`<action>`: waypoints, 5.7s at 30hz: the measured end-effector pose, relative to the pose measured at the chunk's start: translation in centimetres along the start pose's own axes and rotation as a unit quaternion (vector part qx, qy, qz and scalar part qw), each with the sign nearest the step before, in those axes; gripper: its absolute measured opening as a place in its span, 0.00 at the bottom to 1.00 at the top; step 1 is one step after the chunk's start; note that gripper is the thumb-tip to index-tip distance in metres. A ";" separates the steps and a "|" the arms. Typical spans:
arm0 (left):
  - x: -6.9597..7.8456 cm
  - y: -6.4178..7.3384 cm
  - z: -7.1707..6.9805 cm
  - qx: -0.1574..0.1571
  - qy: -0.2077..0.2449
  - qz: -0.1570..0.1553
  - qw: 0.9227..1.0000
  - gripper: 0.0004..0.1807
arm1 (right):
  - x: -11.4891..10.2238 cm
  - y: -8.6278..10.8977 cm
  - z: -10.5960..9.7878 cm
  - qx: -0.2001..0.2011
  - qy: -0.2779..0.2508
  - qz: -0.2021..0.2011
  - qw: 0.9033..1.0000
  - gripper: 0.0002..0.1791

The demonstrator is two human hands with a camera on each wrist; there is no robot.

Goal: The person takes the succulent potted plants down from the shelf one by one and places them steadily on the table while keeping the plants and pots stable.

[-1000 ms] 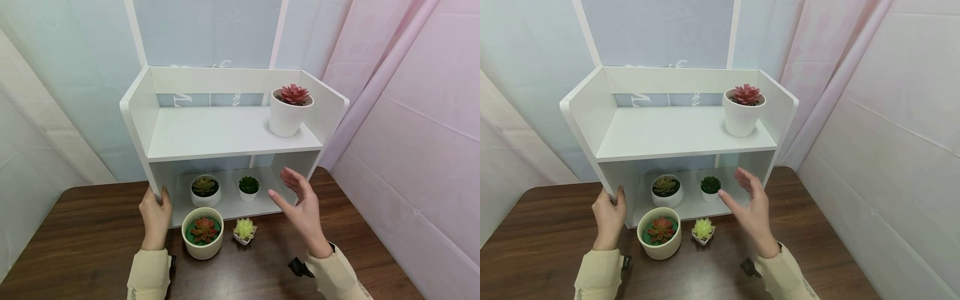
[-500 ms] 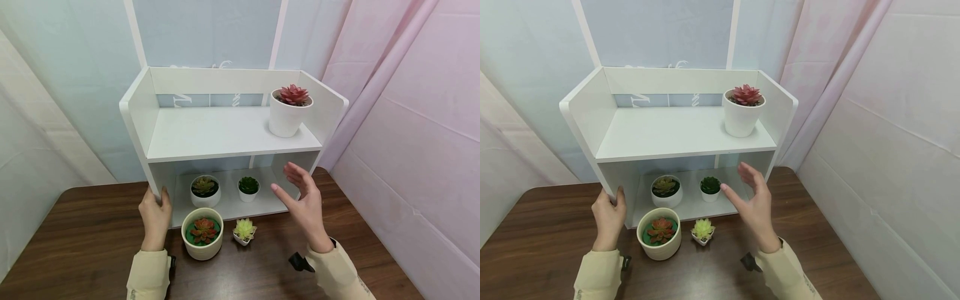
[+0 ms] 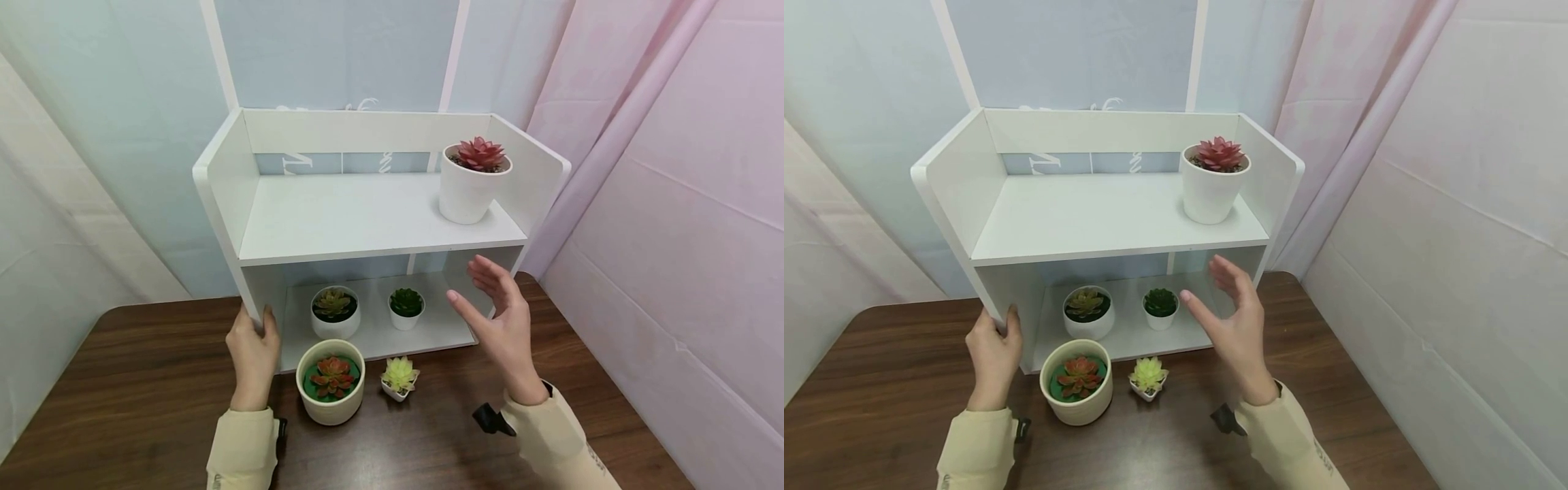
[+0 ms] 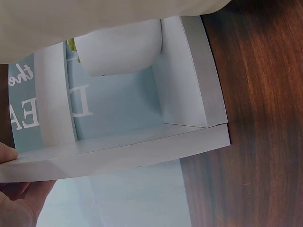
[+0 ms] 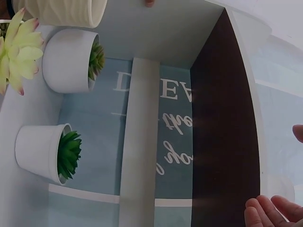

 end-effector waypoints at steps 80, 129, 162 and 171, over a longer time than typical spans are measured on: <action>0.1 0.0 0.0 -0.004 0.002 0.008 1.000 0.15 | -2.2 -6.0 0.0 0.032 0.090 0.017 0.995 0.47; 0.0 0.0 0.0 0.004 -0.002 0.003 1.000 0.13 | -1.5 -10.4 0.7 0.019 0.164 0.075 0.983 0.52; -0.2 0.1 0.1 0.004 0.002 -0.001 1.000 0.13 | -1.3 -12.2 0.4 0.027 0.143 0.077 0.986 0.48; -0.2 0.0 0.1 0.004 0.000 0.002 1.000 0.13 | -0.8 -12.7 0.3 0.023 0.131 0.081 0.988 0.47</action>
Point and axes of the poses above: each hand's wrist, its own y-axis away from the middle knuckle, its own z-axis out of the palm, x = y × z, the point moved 7 cm from there along -y, towards the middle knuckle, and after that the axes turned 4 degrees about -y, right-handed, at the moved point
